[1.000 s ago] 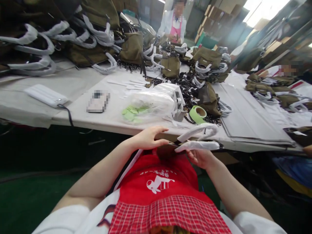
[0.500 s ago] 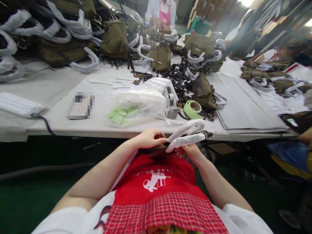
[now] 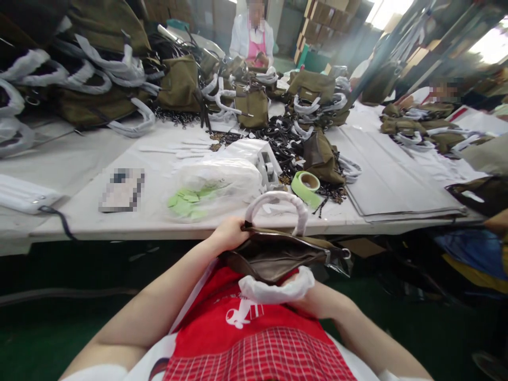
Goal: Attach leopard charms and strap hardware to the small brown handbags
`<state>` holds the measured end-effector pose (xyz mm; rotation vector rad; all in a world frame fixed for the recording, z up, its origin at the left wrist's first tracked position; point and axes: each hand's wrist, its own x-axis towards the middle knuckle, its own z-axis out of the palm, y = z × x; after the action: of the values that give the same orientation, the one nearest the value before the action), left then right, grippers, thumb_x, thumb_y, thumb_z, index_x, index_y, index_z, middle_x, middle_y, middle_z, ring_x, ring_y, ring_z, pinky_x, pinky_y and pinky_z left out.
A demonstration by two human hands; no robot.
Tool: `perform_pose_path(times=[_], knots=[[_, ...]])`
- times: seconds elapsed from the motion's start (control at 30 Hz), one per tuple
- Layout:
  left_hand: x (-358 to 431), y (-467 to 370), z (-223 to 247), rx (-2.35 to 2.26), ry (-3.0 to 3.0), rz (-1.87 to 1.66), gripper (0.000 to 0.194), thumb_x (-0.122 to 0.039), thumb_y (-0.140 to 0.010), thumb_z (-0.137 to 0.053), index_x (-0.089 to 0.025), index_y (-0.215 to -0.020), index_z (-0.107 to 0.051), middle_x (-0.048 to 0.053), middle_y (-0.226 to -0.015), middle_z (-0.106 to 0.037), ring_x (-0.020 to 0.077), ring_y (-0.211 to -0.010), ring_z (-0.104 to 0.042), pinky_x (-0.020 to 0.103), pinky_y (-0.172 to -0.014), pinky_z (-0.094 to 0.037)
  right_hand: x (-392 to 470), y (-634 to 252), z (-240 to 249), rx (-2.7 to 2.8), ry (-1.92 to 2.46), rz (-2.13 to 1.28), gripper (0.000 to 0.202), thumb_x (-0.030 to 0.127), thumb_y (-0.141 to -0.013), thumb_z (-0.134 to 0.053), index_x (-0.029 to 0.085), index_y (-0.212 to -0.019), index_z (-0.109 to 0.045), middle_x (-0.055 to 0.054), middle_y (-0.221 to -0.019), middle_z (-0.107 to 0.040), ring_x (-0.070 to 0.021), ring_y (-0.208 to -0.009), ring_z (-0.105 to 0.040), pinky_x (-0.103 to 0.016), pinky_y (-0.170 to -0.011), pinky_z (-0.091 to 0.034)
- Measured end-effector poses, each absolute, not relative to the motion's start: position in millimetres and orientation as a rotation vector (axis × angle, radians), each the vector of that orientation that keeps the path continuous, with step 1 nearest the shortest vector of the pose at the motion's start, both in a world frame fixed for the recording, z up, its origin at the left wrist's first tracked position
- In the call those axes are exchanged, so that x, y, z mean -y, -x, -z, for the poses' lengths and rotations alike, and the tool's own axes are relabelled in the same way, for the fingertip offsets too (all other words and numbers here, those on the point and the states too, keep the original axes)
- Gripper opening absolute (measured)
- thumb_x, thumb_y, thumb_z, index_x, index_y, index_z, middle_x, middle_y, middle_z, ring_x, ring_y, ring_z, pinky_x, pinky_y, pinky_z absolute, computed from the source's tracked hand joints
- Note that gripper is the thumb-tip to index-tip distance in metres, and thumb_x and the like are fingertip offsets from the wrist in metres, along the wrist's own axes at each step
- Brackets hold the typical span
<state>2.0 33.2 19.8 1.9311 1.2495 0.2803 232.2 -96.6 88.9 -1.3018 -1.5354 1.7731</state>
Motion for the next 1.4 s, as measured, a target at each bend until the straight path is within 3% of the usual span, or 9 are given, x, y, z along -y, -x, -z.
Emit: perform_pose_path(times=[0.1, 0.2, 0.27, 0.4, 0.53, 0.73, 0.9, 1.1, 1.4], knots=[[-28.8, -1.7, -22.2, -1.113, -1.921, -0.298, 0.028, -0.037, -0.082, -0.057, -0.023, -0.093, -0.078, 0.002, -0.087, -0.077, 0.0218, -0.085, -0.069, 0.028, -0.076, -0.048, 94.0, -270.1, -128.7, 1.970, 1.129, -1.842, 0.026, 0.048, -0.079, -0.071, 0.024, -0.084, -0.080, -0.007, -0.080, -0.076, -0.0236, -0.079, -0.070, -0.034, -0.081, -0.054], [-22.1, -4.7, -30.8, -1.060, -1.913, -0.270, 0.033, -0.046, -0.085, -0.057, -0.021, -0.093, -0.078, 0.002, -0.086, -0.077, 0.0217, -0.082, -0.069, 0.027, -0.072, -0.047, 80.5, -295.5, -150.0, 1.660, 1.219, -1.215, 0.052, 0.070, -0.079, -0.058, 0.024, -0.059, -0.072, -0.007, -0.054, -0.065, -0.0219, -0.056, -0.062, -0.035, -0.063, -0.052], [-19.0, -7.4, -37.0, -1.022, -1.916, -0.265, 0.037, -0.049, -0.086, -0.056, -0.020, -0.093, -0.077, 0.003, -0.086, -0.077, 0.0215, -0.080, -0.068, 0.027, -0.069, -0.046, 66.2, -293.8, -151.0, 1.506, 1.274, -0.943, 0.053, 0.071, -0.080, -0.056, 0.023, -0.062, -0.071, -0.008, -0.061, -0.066, -0.0227, -0.062, -0.063, -0.036, -0.066, -0.052], [-17.0, -12.6, -41.2, -0.979, -1.937, -0.300, 0.041, -0.051, -0.089, -0.052, -0.017, -0.088, -0.076, 0.005, -0.082, -0.076, 0.0210, -0.074, -0.065, 0.027, -0.067, -0.044, 35.7, -261.4, -128.3, 1.981, 1.357, -1.357, 0.037, 0.047, -0.094, -0.050, 0.019, -0.100, -0.075, -0.007, -0.102, -0.074, -0.0227, -0.094, -0.067, -0.034, -0.088, -0.050], [-14.1, -20.1, -30.2, -1.090, -1.882, -0.441, 0.039, -0.046, -0.089, -0.051, -0.016, -0.075, -0.070, 0.004, -0.068, -0.068, 0.0178, -0.063, -0.058, 0.027, -0.061, -0.040, 21.5, -229.4, -82.5, 2.364, 1.166, -1.798, 0.034, 0.026, -0.083, -0.065, 0.020, -0.116, -0.070, -0.006, -0.123, -0.069, -0.0244, -0.113, -0.063, -0.035, -0.102, -0.046], [-7.0, -31.5, -7.8, -1.020, -1.283, -0.737, 0.036, -0.050, -0.082, -0.059, -0.015, -0.074, -0.061, -0.003, -0.052, -0.051, 0.0092, -0.047, -0.040, 0.023, -0.047, -0.030, 23.2, -195.0, -27.1, 1.882, 1.777, -1.641, 0.031, 0.013, -0.091, -0.040, 0.013, -0.096, -0.071, -0.008, -0.085, -0.075, -0.0158, -0.058, -0.063, -0.031, -0.064, -0.054], [-7.0, -28.4, 0.0, -0.974, -0.955, -0.771, 0.043, -0.055, -0.071, -0.073, -0.014, -0.072, -0.059, -0.007, -0.044, -0.042, 0.0048, -0.038, -0.031, 0.021, -0.041, -0.020, 37.8, -174.5, -32.0, 2.258, 1.448, -1.516, 0.025, 0.010, -0.085, -0.048, 0.016, -0.084, -0.073, -0.005, -0.084, -0.075, -0.0185, -0.078, -0.066, -0.029, -0.076, -0.051], [-7.5, -22.5, -1.9, -0.901, -0.858, -0.806, 0.050, -0.056, -0.063, -0.079, -0.011, -0.078, -0.063, -0.002, -0.056, -0.056, 0.0064, -0.045, -0.043, 0.021, -0.045, -0.029, 49.0, -177.1, -42.8, 2.294, 1.502, -0.756, 0.022, 0.021, -0.093, -0.050, 0.016, -0.093, -0.072, -0.011, -0.096, -0.073, -0.0221, -0.092, -0.064, -0.033, -0.087, -0.046], [4.4, -41.3, -9.9, -0.912, -0.722, -0.841, 0.046, -0.054, -0.063, -0.080, -0.013, -0.074, -0.060, -0.007, -0.048, -0.046, 0.0040, -0.040, -0.034, 0.021, -0.042, -0.022, 39.7, -178.0, 2.4, 1.764, 1.750, -1.486, 0.023, 0.025, -0.085, -0.064, 0.013, -0.066, -0.069, -0.004, -0.063, -0.068, -0.0153, -0.058, -0.057, -0.026, -0.057, -0.039]])
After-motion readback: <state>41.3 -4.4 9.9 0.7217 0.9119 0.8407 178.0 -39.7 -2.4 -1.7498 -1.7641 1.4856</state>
